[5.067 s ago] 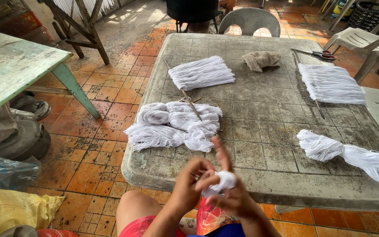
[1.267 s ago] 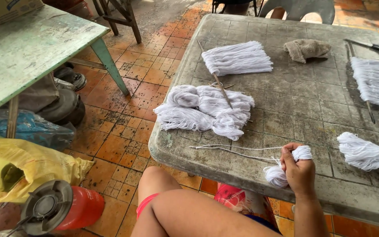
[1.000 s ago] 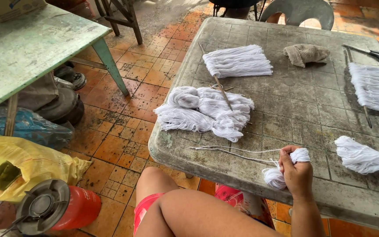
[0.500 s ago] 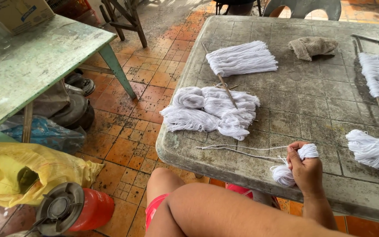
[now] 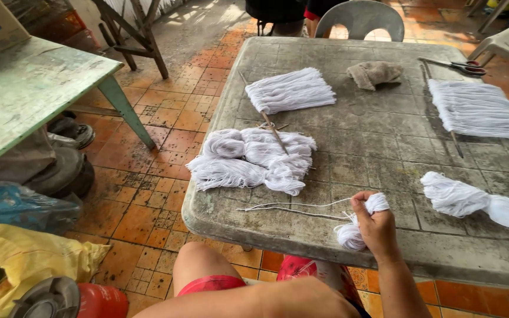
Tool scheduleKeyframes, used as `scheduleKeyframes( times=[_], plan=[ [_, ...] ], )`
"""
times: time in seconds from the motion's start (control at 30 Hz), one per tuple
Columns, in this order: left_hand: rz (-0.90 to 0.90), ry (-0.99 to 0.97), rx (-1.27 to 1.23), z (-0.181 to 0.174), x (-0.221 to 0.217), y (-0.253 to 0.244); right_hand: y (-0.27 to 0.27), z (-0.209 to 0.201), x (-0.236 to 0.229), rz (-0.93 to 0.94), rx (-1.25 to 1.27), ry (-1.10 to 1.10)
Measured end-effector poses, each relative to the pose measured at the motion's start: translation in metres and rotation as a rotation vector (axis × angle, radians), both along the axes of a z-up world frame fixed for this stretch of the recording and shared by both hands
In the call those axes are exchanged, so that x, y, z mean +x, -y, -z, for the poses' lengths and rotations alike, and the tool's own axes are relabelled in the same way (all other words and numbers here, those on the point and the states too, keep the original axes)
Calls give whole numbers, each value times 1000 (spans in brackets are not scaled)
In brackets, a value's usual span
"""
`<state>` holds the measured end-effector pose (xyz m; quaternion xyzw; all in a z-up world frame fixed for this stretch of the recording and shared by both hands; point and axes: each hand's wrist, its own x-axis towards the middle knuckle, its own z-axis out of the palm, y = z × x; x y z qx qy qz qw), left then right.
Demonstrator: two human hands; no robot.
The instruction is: The person is tying bundles of white yarn with a string on a plastic table in a workshop.
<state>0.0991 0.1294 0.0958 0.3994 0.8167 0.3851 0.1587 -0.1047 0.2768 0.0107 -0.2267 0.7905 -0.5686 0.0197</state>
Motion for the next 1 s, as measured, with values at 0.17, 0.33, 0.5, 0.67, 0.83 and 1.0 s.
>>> scheduleKeyframes(
  times=[0.17, 0.33, 0.5, 0.67, 0.83, 1.0],
  plan=[
    [-107, 61, -134, -35, -25, 65, 3, -21, 10, -63, -3, -158],
    [-455, 116, 121, -47, -62, 88, 12, -54, 34, -73, -14, -347],
    [-664, 217, 572, 9, -92, 54, 21, -71, 55, -158, -61, -333],
    [-942, 189, 242, 16, -86, 79, 6, -31, 31, -233, -459, 314],
    [-1019, 250, -223, 3, -58, 124, -2, -17, 17, -119, -593, 542],
    [-1192, 269, -360, -4, -31, 171, -5, -13, 6, 66, -154, 123]
  ],
)
